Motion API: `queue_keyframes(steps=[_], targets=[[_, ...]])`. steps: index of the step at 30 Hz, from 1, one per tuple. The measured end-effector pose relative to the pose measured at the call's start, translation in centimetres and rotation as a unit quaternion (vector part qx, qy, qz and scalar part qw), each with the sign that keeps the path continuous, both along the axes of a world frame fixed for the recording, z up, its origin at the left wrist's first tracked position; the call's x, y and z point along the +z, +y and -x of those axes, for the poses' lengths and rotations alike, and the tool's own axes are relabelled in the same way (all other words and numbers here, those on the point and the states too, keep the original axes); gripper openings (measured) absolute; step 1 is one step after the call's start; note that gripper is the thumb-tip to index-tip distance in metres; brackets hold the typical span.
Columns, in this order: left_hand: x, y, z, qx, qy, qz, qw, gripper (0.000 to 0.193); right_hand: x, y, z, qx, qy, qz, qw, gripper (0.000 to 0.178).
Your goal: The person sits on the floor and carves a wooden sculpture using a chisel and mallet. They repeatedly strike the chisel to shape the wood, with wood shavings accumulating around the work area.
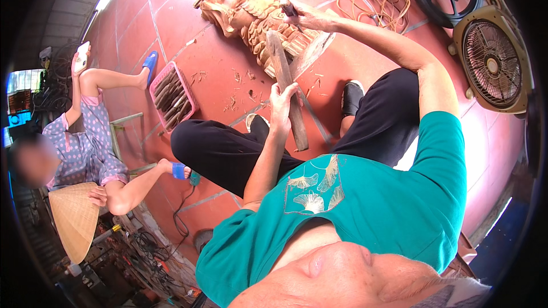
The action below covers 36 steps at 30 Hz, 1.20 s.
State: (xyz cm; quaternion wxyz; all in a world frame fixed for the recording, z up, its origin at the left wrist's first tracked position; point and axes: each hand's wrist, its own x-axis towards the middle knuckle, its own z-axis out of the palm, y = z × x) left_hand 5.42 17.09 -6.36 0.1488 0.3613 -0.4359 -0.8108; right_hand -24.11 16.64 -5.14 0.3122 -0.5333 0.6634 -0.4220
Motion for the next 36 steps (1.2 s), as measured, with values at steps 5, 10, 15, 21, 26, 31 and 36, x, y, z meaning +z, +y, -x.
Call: queue_keyframes(steps=[5,10,15,21,26,31,36], targets=[[0.0,0.0,-0.1,0.012,-0.001,0.031,0.999,0.035,0.0,0.1,-0.7,0.02,0.037,0.052,0.998,0.032],[0.8,-0.2,0.2,0.052,0.03,0.121,0.991,0.036,0.5,0.4,-1.0,0.123,-0.045,0.072,0.989,0.035],[5.9,0.7,0.3,0.063,0.039,0.292,0.953,0.059,3.7,1.1,-2.8,0.167,-0.093,0.019,0.981,0.026],[7.1,-0.5,1.0,-0.04,-0.017,0.359,0.932,0.064,0.6,0.3,-1.4,0.166,-0.066,0.076,0.981,0.021],[6.1,0.1,0.5,0.064,0.011,0.404,0.913,0.069,0.9,0.3,-1.2,0.164,0.048,0.064,0.983,0.019],[6.1,-0.4,0.5,-0.005,-0.063,0.457,0.887,0.071,1.8,0.6,-2.2,0.156,0.004,0.05,0.986,0.022],[6.2,-0.5,-0.2,-0.025,0.024,0.259,0.965,0.063,0.7,1.0,-0.2,0.108,-0.035,0.133,0.985,0.016]])
